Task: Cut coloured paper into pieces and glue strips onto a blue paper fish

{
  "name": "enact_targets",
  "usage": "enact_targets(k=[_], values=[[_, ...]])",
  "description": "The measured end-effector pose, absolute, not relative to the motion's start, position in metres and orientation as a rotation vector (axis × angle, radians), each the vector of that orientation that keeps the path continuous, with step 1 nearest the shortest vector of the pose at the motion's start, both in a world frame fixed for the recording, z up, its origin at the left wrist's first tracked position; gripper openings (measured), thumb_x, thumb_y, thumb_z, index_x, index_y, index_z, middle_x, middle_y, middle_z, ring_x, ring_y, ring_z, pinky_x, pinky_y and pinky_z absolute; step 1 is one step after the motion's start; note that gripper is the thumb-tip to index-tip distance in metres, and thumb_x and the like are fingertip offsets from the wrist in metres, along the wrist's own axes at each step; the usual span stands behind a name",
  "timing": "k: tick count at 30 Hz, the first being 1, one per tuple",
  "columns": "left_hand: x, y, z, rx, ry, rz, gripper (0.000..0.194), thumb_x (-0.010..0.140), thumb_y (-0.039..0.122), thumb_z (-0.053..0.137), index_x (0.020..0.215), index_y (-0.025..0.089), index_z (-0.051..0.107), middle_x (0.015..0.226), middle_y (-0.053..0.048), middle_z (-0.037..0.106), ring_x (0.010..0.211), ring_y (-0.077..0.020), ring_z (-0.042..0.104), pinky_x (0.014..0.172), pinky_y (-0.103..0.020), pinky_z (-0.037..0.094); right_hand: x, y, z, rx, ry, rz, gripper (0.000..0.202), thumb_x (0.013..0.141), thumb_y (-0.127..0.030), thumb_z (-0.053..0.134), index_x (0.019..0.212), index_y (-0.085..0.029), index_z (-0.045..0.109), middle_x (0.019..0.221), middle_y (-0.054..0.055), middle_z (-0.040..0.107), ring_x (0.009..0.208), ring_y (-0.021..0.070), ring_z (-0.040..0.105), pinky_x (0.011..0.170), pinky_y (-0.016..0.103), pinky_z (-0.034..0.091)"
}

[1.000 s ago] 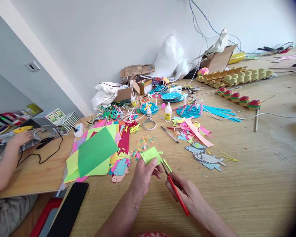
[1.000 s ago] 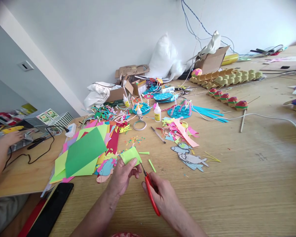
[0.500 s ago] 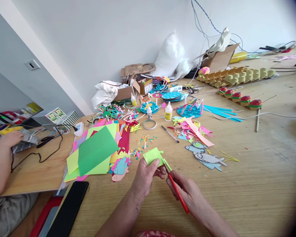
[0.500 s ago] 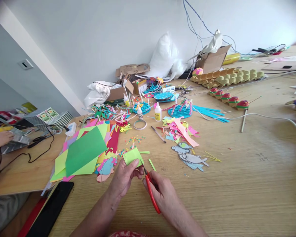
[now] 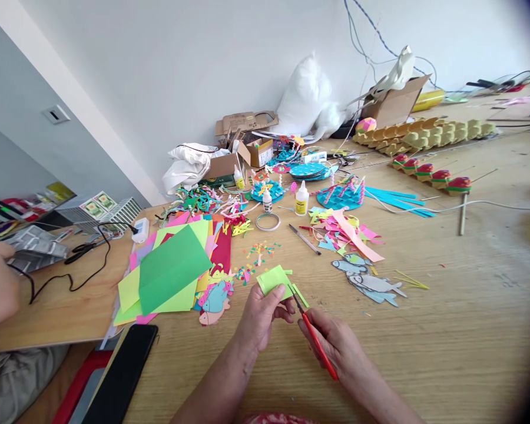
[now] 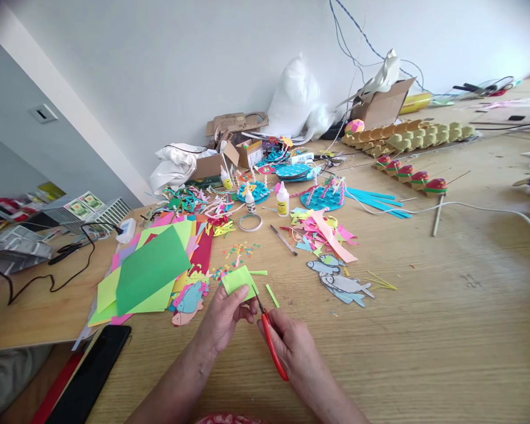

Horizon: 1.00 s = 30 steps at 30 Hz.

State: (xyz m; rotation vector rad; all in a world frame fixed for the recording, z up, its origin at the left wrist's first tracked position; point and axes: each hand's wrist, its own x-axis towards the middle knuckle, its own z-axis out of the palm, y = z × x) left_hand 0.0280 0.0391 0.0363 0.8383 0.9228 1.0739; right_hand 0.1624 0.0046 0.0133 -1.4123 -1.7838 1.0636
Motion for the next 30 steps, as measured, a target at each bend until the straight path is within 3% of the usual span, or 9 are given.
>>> enact_targets(k=[6, 15, 24, 30], values=[[0.0262, 0.0397, 0.0348, 0.881, 0.964, 1.081, 0.019, 0.072, 0.031, 0.057, 0.076, 0.013, 0.051, 0.058, 0.002, 0.05, 0.05, -0.0083, 0.049, 0.04, -0.017, 0.041, 0.1619, 0.0045, 0.0112, -1.409, -1.76, 1.124, 0.036, 0.082, -0.044, 0.031, 0.054, -0.02, 0.034, 0.049, -0.005, 0.036, 0.046, 0.0096, 0.036, 0.042, 0.02, 0.029], [0.0305, 0.0343, 0.0341, 0.862, 0.924, 1.014, 0.022, 0.07, 0.033, 0.058, 0.072, 0.012, 0.052, 0.055, 0.002, 0.05, 0.047, -0.0074, 0.047, 0.039, -0.017, 0.038, 0.1647, 0.0041, 0.0115, -1.323, -1.702, 1.23, 0.034, 0.084, -0.042, 0.034, 0.066, -0.018, 0.05, 0.047, -0.005, 0.044, 0.047, 0.0106, 0.043, 0.044, 0.019, 0.034], [0.03, 0.0331, 0.032, 0.818, 0.918, 1.0, 0.021, 0.069, 0.033, 0.059, 0.072, 0.013, 0.052, 0.056, 0.002, 0.052, 0.047, -0.0074, 0.047, 0.039, -0.016, 0.036, 0.1663, 0.0041, 0.0109, -1.322, -1.803, 1.105, 0.039, 0.085, -0.043, 0.029, 0.067, -0.017, 0.053, 0.061, 0.0, 0.055, 0.057, 0.0125, 0.048, 0.053, 0.02, 0.037], [0.0285, 0.034, 0.0318, 0.805, 0.956, 1.014, 0.022, 0.071, 0.033, 0.058, 0.078, 0.013, 0.051, 0.058, 0.002, 0.052, 0.047, -0.0077, 0.049, 0.038, -0.016, 0.037, 0.1655, 0.0044, 0.0102, -1.351, -1.82, 1.07, 0.039, 0.085, -0.042, 0.03, 0.066, -0.017, 0.052, 0.058, -0.001, 0.053, 0.054, 0.0122, 0.047, 0.051, 0.02, 0.036]])
